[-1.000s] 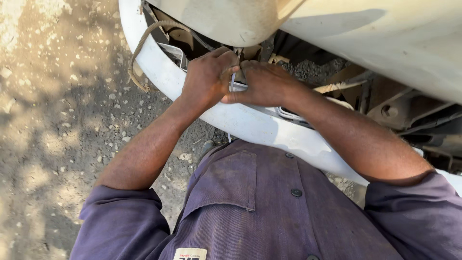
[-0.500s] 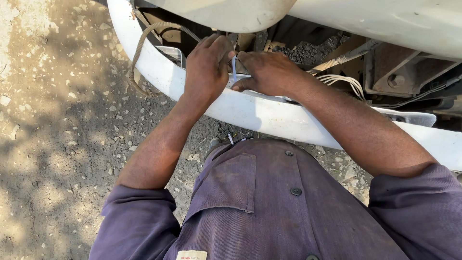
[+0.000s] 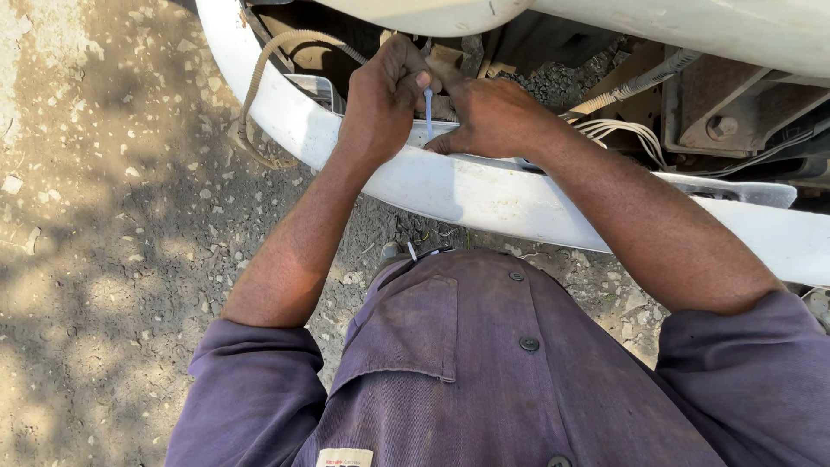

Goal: The person works under the front bumper of a white vehicle, organizing and securing wiring harnesses with zip ties. They use a screwdriver to adjust components near the headlight assembly and manipulate various cables and protective sleeves. The task involves bundling wires and ensuring they are properly routed within the bumper area.

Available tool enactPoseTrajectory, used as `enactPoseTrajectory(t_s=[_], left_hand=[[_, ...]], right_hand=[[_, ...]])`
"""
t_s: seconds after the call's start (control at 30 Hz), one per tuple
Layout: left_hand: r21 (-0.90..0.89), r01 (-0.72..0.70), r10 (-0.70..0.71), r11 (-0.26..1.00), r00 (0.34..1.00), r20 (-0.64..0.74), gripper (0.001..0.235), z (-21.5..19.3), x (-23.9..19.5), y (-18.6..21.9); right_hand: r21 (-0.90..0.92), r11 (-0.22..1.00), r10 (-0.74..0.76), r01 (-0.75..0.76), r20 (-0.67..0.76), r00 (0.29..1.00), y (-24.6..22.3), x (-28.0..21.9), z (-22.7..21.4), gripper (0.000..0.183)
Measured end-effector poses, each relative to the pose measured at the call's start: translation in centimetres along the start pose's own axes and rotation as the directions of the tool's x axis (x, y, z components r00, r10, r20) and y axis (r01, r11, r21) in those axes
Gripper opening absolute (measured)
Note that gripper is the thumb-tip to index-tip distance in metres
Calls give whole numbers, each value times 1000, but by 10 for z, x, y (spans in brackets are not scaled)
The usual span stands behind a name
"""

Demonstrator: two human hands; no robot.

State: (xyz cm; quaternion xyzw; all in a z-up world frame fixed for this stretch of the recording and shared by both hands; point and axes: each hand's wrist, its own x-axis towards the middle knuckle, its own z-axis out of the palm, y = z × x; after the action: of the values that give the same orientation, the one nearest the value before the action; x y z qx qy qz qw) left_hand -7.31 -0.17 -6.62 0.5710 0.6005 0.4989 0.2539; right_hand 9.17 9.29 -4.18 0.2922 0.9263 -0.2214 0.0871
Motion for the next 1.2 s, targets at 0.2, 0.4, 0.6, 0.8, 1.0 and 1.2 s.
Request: enactPoseTrajectory(t_s=[0.2,0.4,0.6,0.8,1.0,1.2], left_hand=[[-5,-86,85,996,995,-51,9,2,-12,11],[200,-6,2,980,1000,19,12,-1,14,8],[281,-319,300,905,948,108,17,-10,3,-2],[650,-241,219,720,969,117,15,8,-8,-7],[651,-404,481,642,874,69,7,5,-31,-2],[667,-286,294,688,950,104,11,7,28,-27]], right_hand=[[65,974,-207,217,-134,969,7,-2,1,80],[-38,991,-127,125,-63,990,7,0,2,72],[-36,998,-42,42,17,999,3,1,5,70],[32,993,-115,115,-2,993,7,3,3,77],[60,981,-184,182,18,983,13,1,-1,84],[27,994,-112,111,73,991,8,-1,-5,80]])
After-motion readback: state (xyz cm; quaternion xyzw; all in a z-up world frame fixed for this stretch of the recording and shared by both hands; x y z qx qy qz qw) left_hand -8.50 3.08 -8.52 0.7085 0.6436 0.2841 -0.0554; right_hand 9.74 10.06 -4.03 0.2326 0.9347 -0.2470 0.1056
